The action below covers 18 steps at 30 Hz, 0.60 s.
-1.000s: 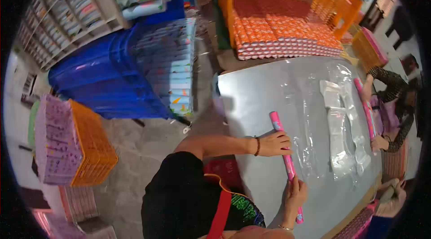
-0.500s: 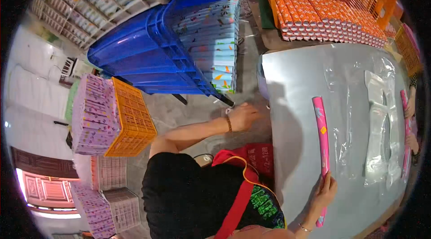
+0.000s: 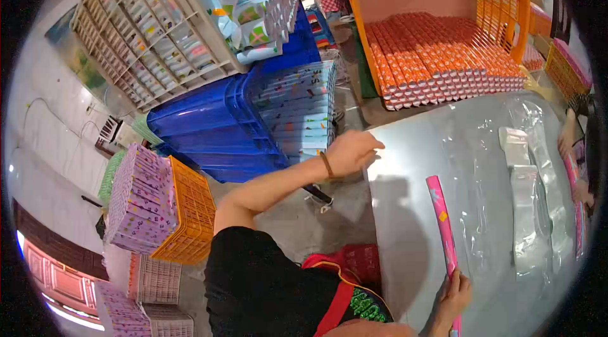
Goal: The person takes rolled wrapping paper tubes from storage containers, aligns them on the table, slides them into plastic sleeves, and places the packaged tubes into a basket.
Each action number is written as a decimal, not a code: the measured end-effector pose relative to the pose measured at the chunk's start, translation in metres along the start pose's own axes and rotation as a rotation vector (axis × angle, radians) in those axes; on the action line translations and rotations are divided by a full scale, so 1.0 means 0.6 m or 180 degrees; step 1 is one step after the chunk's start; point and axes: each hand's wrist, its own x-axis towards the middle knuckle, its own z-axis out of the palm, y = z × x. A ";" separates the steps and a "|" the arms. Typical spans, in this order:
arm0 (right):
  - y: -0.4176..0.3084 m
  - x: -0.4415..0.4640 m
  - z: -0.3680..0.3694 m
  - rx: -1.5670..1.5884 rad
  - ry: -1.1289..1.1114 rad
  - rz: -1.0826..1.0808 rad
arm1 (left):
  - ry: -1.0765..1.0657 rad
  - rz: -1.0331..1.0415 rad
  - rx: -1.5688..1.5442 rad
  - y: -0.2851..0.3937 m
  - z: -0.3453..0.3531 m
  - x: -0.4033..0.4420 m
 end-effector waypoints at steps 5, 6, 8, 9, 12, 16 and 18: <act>-0.014 0.011 -0.009 -0.0099 -0.0127 0.0169 | -0.1807 -0.0781 0.1055 -0.076 0.035 -0.037; -0.013 0.014 -0.009 -0.0097 -0.0124 0.0127 | -0.1981 -0.0992 0.1050 -0.088 0.024 -0.051; -0.013 0.012 -0.018 -0.0123 -0.0285 0.0095 | -0.2357 -0.1581 0.1108 -0.122 0.004 -0.077; -0.017 0.016 -0.017 -0.0068 -0.0227 0.0139 | -0.2526 -0.1943 0.1232 -0.138 -0.005 -0.086; -0.023 0.018 -0.019 -0.0026 -0.0223 0.0211 | -0.2756 -0.1750 0.1458 -0.156 -0.011 -0.117; -0.016 0.013 -0.018 -0.0026 -0.0267 0.0276 | -0.2915 -0.1902 0.1201 -0.168 0.005 -0.135; -0.016 0.016 -0.015 -0.0032 -0.0305 0.0314 | -0.2806 -0.1899 0.1165 -0.175 0.010 -0.145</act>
